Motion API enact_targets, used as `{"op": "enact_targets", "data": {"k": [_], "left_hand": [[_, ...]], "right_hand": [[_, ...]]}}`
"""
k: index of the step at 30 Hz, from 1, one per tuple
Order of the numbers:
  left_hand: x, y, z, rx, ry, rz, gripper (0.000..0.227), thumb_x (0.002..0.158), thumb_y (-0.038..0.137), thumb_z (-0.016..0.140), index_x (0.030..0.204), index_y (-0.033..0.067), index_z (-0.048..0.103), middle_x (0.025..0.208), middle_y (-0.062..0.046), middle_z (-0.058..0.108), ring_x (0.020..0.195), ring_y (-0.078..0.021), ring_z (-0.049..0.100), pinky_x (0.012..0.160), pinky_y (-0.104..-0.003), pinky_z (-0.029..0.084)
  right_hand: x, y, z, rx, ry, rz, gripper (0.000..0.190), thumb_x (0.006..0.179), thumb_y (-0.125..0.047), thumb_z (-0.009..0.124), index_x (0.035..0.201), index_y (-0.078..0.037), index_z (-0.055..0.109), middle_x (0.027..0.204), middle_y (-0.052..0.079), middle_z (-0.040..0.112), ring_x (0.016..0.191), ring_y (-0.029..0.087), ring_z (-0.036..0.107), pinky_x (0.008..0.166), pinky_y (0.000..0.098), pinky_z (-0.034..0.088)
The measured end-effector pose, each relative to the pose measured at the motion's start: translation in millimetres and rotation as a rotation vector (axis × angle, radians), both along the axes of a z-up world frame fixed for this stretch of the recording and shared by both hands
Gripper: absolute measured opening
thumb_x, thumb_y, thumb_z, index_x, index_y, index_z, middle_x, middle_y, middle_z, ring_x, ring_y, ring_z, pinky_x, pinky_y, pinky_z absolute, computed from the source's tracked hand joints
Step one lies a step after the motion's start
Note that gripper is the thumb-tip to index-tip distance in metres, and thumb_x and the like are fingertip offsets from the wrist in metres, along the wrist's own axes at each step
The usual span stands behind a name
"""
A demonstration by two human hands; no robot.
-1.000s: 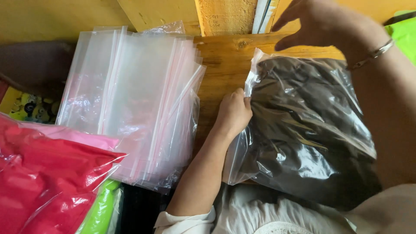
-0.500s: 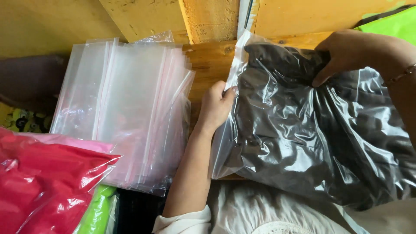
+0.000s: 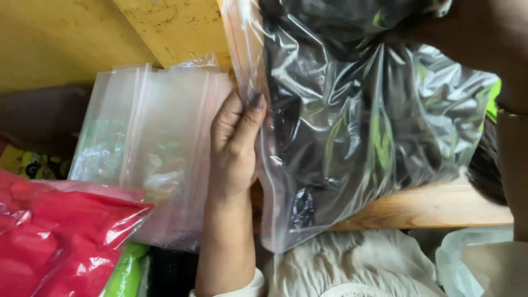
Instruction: Sealing a brown fabric item inside a clear plastic zip-lock bag by smoothing out air and pressing the seal.
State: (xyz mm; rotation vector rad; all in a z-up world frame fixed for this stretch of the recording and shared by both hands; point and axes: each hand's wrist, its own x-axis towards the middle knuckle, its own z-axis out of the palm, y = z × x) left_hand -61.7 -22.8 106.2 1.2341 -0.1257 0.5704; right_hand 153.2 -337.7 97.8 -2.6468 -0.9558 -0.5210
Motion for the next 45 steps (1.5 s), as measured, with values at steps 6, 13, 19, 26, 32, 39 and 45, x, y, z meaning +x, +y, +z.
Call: {"op": "enact_targets", "data": {"k": [6,13,19,26,32,39,45], "left_hand": [[-17.8,-11.6,-12.8,0.288,-0.107,-0.124,0.014,0.094,0.014,0.053,0.091,0.0043,0.063,0.078,-0.008,0.062,0.078,-0.0122,0.057,0.071,-0.028,0.05],[-44.6,-52.0,52.9,0.878,-0.344,0.233,0.01,0.094,0.009,0.048,0.092,0.0035,0.056,0.113,-0.02,0.051,0.091,-0.0289,0.054,0.079,-0.036,0.05],[-35.0,-115.0,9.0,1.359,-0.407,0.528,0.016,0.101,0.0,0.051,0.086,-0.0001,0.056,0.099,-0.018,0.059,0.071,-0.0241,0.05,0.056,-0.032,0.039],[15.6,-141.3,-125.8,1.503,0.218,0.222,0.007,0.078,-0.002,0.054,0.082,0.0014,0.059,0.095,-0.017,0.048,0.077,-0.0356,0.053,0.048,-0.042,0.049],[21.0,-155.6,-111.9,1.339,0.341,-0.122,0.017,0.083,-0.001,0.045,0.095,-0.0063,0.057,0.105,-0.023,0.045,0.095,-0.0443,0.05,0.066,-0.052,0.052],[4.7,-146.8,-77.1,1.111,0.255,-0.284,0.026,0.088,0.015,0.054,0.104,-0.0057,0.056,0.13,-0.028,0.039,0.129,-0.0521,0.035,0.1,-0.057,0.038],[-25.0,-124.8,-40.6,1.434,0.43,-0.451,0.06,0.092,0.022,0.051,0.142,-0.0021,0.028,0.129,-0.033,0.036,0.11,-0.0514,0.041,0.088,-0.059,0.04]], "right_hand": [[0.7,24.6,-27.9,0.118,0.061,0.015,0.039,0.082,-0.04,0.074,0.095,-0.009,0.055,0.091,0.007,0.054,0.082,0.022,0.053,0.072,0.034,0.039],[-18.5,130.7,-38.8,0.278,0.13,0.046,0.033,0.086,-0.028,0.065,0.113,-0.013,0.054,0.099,0.007,0.051,0.09,0.021,0.054,0.081,0.0319,0.039],[5.7,131.0,-50.8,0.407,0.197,0.09,0.04,0.089,-0.017,0.057,0.129,-0.016,0.054,0.105,0.008,0.049,0.097,0.019,0.054,0.089,0.0303,0.039],[78.6,-7.8,-92.2,-0.284,0.406,-0.182,0.032,0.084,-0.029,0.059,0.113,-0.021,0.071,0.116,-0.005,0.068,0.099,0.022,0.064,0.089,0.0337,0.045],[-59.3,79.4,31.8,-0.233,1.141,-0.577,0.079,0.084,-0.06,0.042,0.119,0.007,0.062,0.117,0.028,0.065,0.089,0.048,0.068,0.084,0.0505,0.054],[-11.1,44.7,-96.7,-0.168,0.822,-0.303,0.046,0.079,-0.028,0.072,0.117,-0.006,0.059,0.074,0.018,0.069,0.051,0.028,0.069,0.036,0.0359,0.056],[16.4,15.6,-140.8,0.181,0.087,-0.122,0.01,0.076,0.002,0.056,0.078,-0.004,0.063,0.083,0.01,0.064,0.076,0.029,0.059,0.067,0.0381,0.047]]}}
